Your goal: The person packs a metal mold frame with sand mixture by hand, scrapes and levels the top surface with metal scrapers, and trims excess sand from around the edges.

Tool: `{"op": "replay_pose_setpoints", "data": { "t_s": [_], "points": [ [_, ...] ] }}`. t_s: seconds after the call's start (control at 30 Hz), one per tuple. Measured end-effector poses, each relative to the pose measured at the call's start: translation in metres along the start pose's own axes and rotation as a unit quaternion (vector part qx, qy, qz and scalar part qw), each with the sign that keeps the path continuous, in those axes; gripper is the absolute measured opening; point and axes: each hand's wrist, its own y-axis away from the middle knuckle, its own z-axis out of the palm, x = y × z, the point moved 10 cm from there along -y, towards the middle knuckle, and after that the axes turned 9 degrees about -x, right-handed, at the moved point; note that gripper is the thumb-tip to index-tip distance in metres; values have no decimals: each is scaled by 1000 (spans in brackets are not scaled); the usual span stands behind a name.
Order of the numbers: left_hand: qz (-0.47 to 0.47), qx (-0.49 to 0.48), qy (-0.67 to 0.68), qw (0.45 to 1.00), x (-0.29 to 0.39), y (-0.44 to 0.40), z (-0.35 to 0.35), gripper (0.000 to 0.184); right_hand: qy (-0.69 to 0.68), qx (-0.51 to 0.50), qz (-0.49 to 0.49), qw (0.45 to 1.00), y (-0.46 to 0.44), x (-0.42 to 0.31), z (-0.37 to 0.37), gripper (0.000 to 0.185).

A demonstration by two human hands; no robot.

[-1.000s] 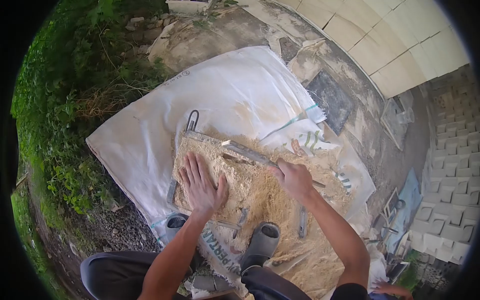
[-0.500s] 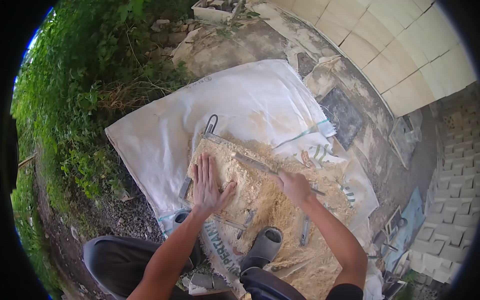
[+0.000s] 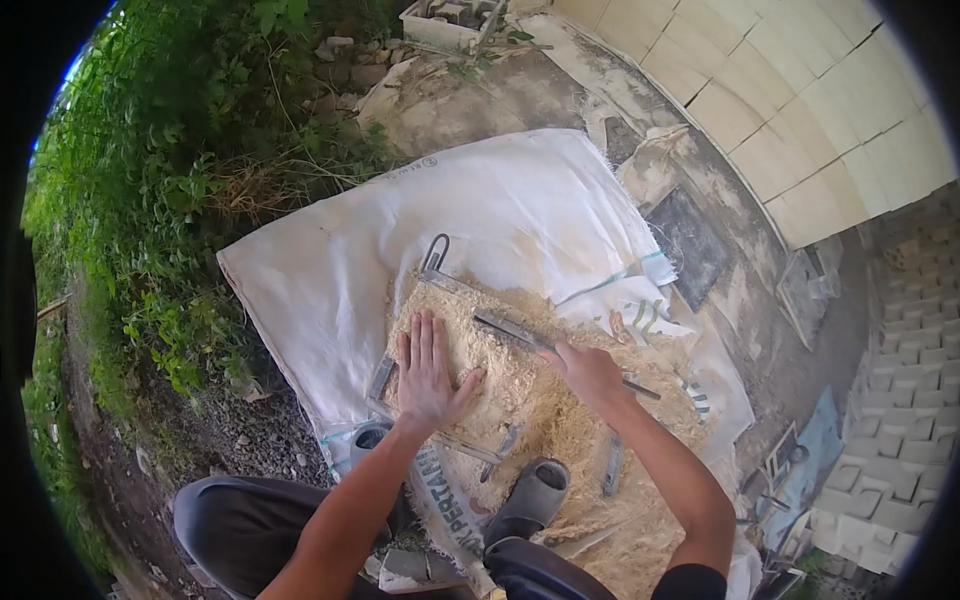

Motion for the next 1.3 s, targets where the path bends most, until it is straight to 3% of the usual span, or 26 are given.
{"op": "replay_pose_setpoints", "data": {
  "t_s": [0.13, 0.2, 0.3, 0.4, 0.53, 0.6, 0.63, 0.7, 0.83, 0.93, 1.0, 1.1, 1.2, 1.23, 1.3],
  "points": [
    [1, -15, 16, 1000, -1, -2, 5, 99, -40, -18, 35, 998, -5, -3, -6, 37],
    [2, -11, 20, 1000, -2, -1, 4, 99, -99, 144, -30, 984, 1, -11, -21, 43],
    [4, -4, 18, 1000, 1, 2, 0, 97, -103, 69, -21, 992, -9, -6, 7, 42],
    [3, 6, 4, 1000, 1, 1, -3, 95, 4, 45, -12, 999, -11, -13, 1, 40],
    [3, 3, -1, 1000, 1, 1, -2, 95, -13, 35, -5, 999, -15, -30, -28, 41],
    [3, 4, 0, 1000, 0, 0, -2, 96, -103, 155, -42, 982, -14, -37, -42, 44],
    [5, 10, -1, 1000, 1, 1, -4, 96, -103, 153, -41, 982, -16, -33, -36, 44],
    [5, 5, 16, 1000, 2, 1, -3, 96, 25, 25, -38, 999, -31, -36, -7, 43],
    [6, 2, 15, 1000, 1, 0, -4, 96, 14, 28, -31, 999, -33, -38, -17, 43],
    [4, -3, 14, 1000, 2, 0, -4, 96, 3, 79, -46, 996, -33, -48, -28, 43],
    [7, -1, 13, 1000, 1, 0, -5, 96, -82, 178, -64, 978, -31, -50, -37, 44],
    [8, 9, 15, 1000, 5, 1, -6, 96, 21, 89, -73, 993, -42, -51, -11, 44],
    [3, 12, 9, 1000, 2, -1, -6, 96, -28, 21, -26, 999, -47, -45, -13, 44],
    [5, 8, 6, 1000, 2, 1, -4, 96, -31, 19, -25, 999, -43, -48, -17, 44],
    [7, 8, 2, 1000, 2, 0, -4, 96, -39, 107, -57, 992, -38, -55, -42, 45]
  ]
}}
